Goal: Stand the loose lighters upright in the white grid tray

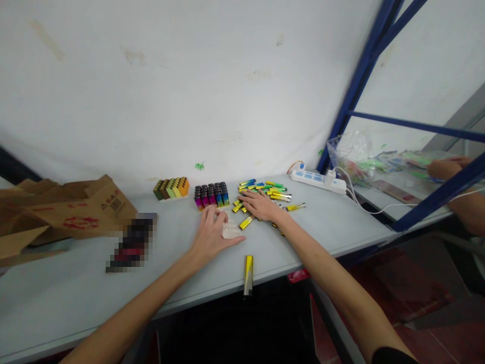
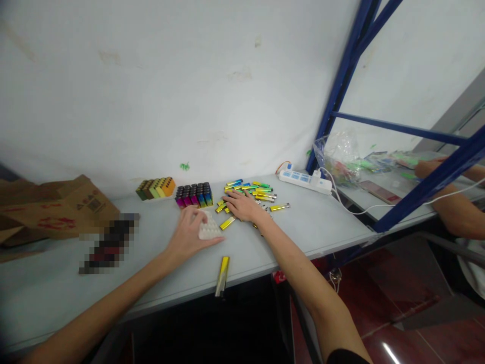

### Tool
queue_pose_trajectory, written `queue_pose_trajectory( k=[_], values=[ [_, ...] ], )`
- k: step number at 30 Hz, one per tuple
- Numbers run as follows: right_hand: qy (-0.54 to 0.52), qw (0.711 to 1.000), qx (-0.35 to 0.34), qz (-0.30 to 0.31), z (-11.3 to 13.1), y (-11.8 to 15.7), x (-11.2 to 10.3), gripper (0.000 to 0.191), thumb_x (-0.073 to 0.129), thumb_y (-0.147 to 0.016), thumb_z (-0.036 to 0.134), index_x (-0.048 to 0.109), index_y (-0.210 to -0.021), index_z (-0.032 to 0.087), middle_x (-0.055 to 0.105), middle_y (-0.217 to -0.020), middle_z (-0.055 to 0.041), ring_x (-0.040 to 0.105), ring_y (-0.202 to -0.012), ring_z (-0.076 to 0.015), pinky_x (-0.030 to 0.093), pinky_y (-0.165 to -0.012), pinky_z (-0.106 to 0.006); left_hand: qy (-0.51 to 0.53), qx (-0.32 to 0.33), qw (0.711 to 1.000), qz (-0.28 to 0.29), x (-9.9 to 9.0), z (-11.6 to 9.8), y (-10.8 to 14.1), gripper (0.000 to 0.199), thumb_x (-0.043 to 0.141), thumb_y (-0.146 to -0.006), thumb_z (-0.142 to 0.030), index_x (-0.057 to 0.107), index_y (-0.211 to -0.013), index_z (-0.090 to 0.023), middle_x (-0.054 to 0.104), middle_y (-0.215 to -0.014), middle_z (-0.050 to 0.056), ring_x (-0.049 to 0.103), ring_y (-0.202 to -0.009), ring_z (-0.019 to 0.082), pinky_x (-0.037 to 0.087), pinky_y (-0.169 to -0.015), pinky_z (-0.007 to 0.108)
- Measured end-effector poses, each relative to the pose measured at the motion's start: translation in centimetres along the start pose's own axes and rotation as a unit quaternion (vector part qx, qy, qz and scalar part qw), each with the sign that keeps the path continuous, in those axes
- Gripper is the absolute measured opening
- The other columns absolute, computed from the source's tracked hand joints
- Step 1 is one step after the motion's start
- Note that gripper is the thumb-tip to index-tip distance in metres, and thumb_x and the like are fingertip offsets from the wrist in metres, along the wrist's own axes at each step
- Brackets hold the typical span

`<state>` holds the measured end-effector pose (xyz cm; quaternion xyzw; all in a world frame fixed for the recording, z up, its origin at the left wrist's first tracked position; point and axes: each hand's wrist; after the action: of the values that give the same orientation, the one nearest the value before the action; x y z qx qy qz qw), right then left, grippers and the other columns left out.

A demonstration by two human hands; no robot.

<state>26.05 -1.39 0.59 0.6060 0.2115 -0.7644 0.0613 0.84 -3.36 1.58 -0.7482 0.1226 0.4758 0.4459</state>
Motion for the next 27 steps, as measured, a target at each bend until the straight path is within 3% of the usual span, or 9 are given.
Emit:
queue_pose_trajectory(
  k=[3, 6, 9, 11, 13, 15, 18, 22, 27],
  values=[
    [-0.021, 1.0, -0.002, -0.015, -0.3, -0.3, -0.4, 0.046, 0.034, -0.109, 0.038, 0.057, -0.146, 0.022, 0.049, -0.159, -0.0113, 0.043, -0.148, -0.0272, 0.029, -0.122, -0.055, -0.037, -0.03, 0.998, 0.038, -0.7, 0.8, 1.6, 0.06, 0.069, -0.082, -0.071, 0.064, -0.108, -0.017, 0.053, -0.119, 0.016, 0.05, -0.118, 0.036, 0.047, -0.105, 0.053],
    [-0.045, 0.996, 0.009, -0.082, 0.1, -0.5, -2.1, 0.041, 0.04, -0.108, 0.036, 0.064, -0.137, 0.019, 0.059, -0.148, -0.0145, 0.051, -0.14, -0.0269, 0.035, -0.12, -0.052, -0.071, -0.049, 0.993, 0.078, -1.4, 1.0, 2.7, 0.056, 0.056, -0.093, -0.066, 0.065, -0.122, -0.019, 0.053, -0.134, 0.018, 0.049, -0.124, 0.038, 0.046, -0.103, 0.056],
    [-0.088, 0.978, -0.007, -0.189, 2.8, 0.9, -5.0, 0.034, 0.043, -0.108, 0.033, 0.069, -0.123, 0.017, 0.067, -0.132, -0.0161, 0.059, -0.127, -0.0257, 0.043, -0.114, -0.048, -0.088, -0.05, 0.99, 0.096, -2.1, 1.0, 3.5, 0.054, 0.055, -0.094, -0.062, 0.065, -0.13, -0.023, 0.055, -0.139, 0.017, 0.049, -0.125, 0.04, 0.045, -0.102, 0.057],
    [-0.122, 0.967, -0.053, -0.218, 6.1, 3.2, -6.7, 0.03, 0.045, -0.107, 0.032, 0.068, -0.12, 0.018, 0.067, -0.128, -0.0138, 0.06, -0.124, -0.0242, 0.046, -0.112, -0.046, -0.099, -0.058, 0.989, 0.092, -2.5, 1.2, 3.9, 0.049, 0.053, -0.097, -0.055, 0.064, -0.134, -0.025, 0.058, -0.136, 0.015, 0.051, -0.121, 0.038, 0.046, -0.101, 0.054],
    [-0.137, 0.97, -0.102, -0.174, 9.8, 6.5, -7.4, 0.029, 0.051, -0.105, 0.036, 0.066, -0.122, 0.018, 0.065, -0.13, -0.0141, 0.058, -0.128, -0.0243, 0.047, -0.112, -0.045, -0.108, -0.063, 0.989, 0.081, -2.7, 1.5, 4.4, 0.045, 0.052, -0.099, -0.046, 0.063, -0.136, -0.024, 0.06, -0.13, 0.016, 0.052, -0.117, 0.036, 0.048, -0.099, 0.052],
    [-0.131, 0.977, -0.145, -0.082, 13.0, 10.2, -6.9, 0.036, 0.057, -0.102, 0.043, 0.064, -0.128, 0.019, 0.061, -0.139, -0.0145, 0.052, -0.137, -0.0263, 0.047, -0.114, -0.044, -0.112, -0.061, 0.989, 0.075, -2.8, 1.9, 4.7, 0.044, 0.051, -0.099, -0.039, 0.062, -0.138, -0.021, 0.061, -0.124, 0.017, 0.053, -0.113, 0.035, 0.049, -0.098, 0.051],
    [-0.099, 0.987, -0.129, -0.007, 15.5, 14.4, -4.9, 0.051, 0.058, -0.101, 0.048, 0.056, -0.143, 0.019, 0.053, -0.153, -0.0139, 0.041, -0.148, -0.0279, 0.04, -0.122, -0.046, -0.094, -0.052, 0.991, 0.076, -2.4, 2.7, 4.8, 0.044, 0.049, -0.099, -0.033, 0.063, -0.138, -0.018, 0.063, -0.116, 0.017, 0.055, -0.107, 0.033, 0.05, -0.097, 0.05],
    [-0.037, 0.995, -0.091, 0.012, 14.6, 15.8, -2.5, 0.054, 0.049, -0.105, 0.027, 0.04, -0.158, 0.02, 0.044, -0.163, -0.0081, 0.026, -0.157, -0.0282, 0.033, -0.127, -0.05, -0.04, -0.049, 0.995, 0.082, -2.0, 3.6, 4.2, 0.039, 0.049, -0.099, -0.029, 0.066, -0.131, -0.016, 0.066, -0.111, 0.015, 0.057, -0.106, 0.032, 0.052, -0.099, 0.049],
    [0.0, 0.998, -0.069, -0.006, 10.4, 13.9, -1.8, 0.051, 0.044, -0.105, 0.018, 0.043, -0.156, 0.017, 0.044, -0.162, -0.0126, 0.036, -0.153, -0.0267, 0.034, -0.126, -0.053, -0.007, -0.058, 0.997, 0.046, -3.0, 4.6, 2.5, 0.037, 0.054, -0.097, -0.039, 0.068, -0.124, -0.017, 0.065, -0.112, 0.014, 0.06, -0.107, 0.032, 0.052, -0.099, 0.05]
  ],
)
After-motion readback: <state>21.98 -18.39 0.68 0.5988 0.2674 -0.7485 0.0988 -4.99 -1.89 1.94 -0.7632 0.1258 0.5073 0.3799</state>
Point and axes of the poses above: each hand's wrist, its own y-axis away from the middle knuckle, its own x-axis out of the palm, z = x × y
